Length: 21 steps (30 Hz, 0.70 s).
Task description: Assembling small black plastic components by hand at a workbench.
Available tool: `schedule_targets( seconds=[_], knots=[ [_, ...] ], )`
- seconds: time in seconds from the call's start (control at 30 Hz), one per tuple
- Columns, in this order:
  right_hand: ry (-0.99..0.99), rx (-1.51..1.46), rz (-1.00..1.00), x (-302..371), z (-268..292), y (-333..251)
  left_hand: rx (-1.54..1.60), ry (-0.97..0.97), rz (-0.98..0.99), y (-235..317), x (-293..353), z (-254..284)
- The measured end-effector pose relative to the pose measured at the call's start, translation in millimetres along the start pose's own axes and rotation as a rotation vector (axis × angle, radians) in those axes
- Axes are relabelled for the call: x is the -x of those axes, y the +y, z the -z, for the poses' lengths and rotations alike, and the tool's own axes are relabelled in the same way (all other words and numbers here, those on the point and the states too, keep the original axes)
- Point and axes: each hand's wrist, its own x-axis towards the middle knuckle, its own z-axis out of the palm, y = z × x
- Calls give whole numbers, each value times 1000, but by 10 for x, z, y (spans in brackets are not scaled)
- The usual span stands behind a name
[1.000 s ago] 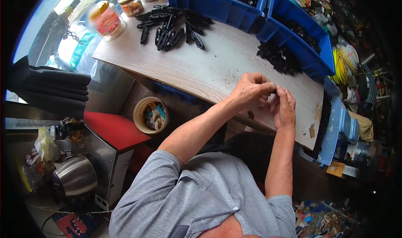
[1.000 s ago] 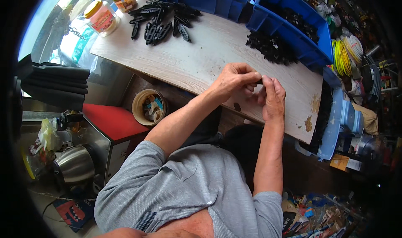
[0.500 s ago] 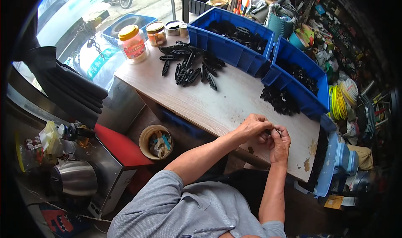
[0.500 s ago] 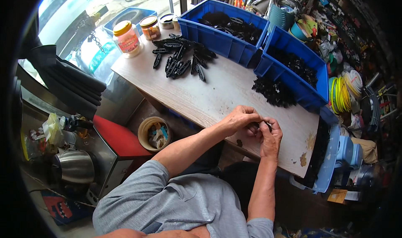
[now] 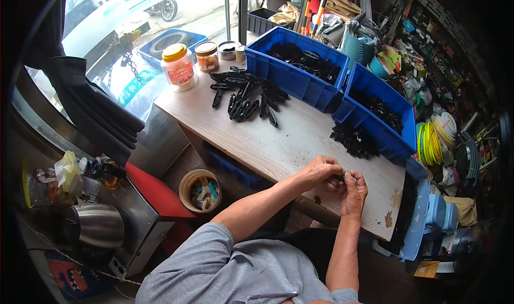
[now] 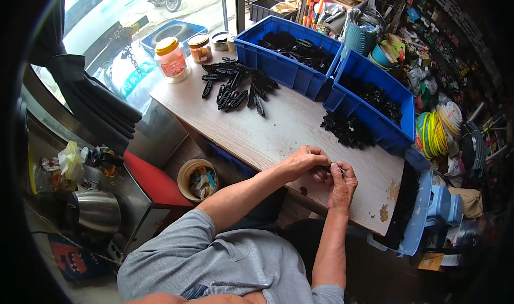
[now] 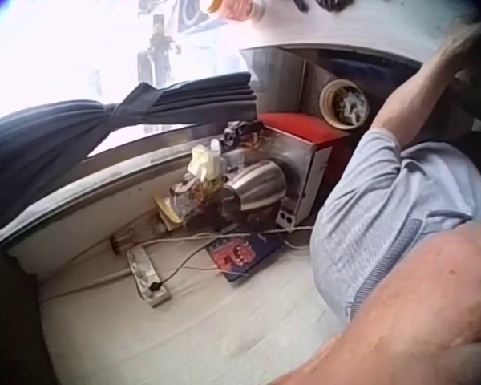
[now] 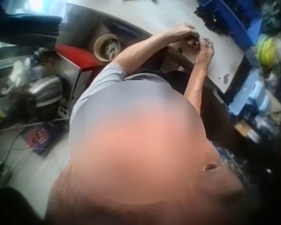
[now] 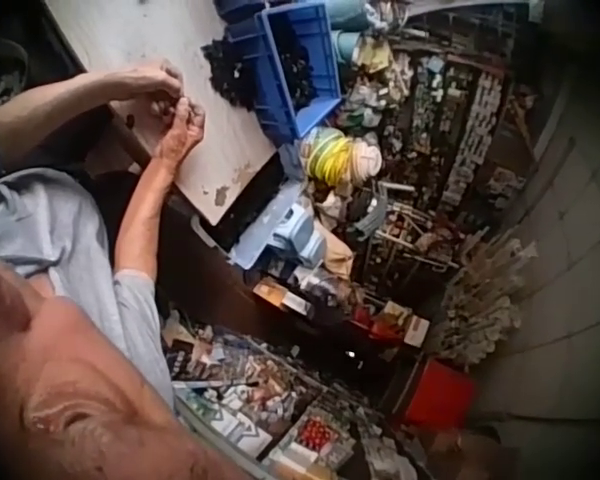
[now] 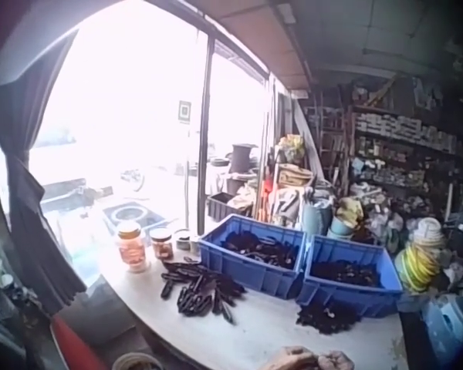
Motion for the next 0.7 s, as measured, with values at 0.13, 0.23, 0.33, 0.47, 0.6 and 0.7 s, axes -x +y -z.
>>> schedule_targets(
  seconds=[0.13, 0.23, 0.33, 0.47, 0.6, 0.7],
  knots=[
    [-33, 6, -5, -41, 67, 84, 26, 23, 22, 4, 18, 16],
    [-7, 7, -29, -39, 73, 87, 5, 18, -21, -6, 11, 2],
    [20, 4, -6, -23, 66, 38, 27, 26, -2, 20, 20, -66],
    [-8, -10, 28, -23, 72, 67, 94, 48, -24, -18, -16, -71],
    [-7, -23, 51, -74, 98, 138, 33, 41, -62, -101, -69, 15],
    [4, -11, 39, -81, 102, 135, 18, 65, -73, -65, -30, -16]
  ],
)
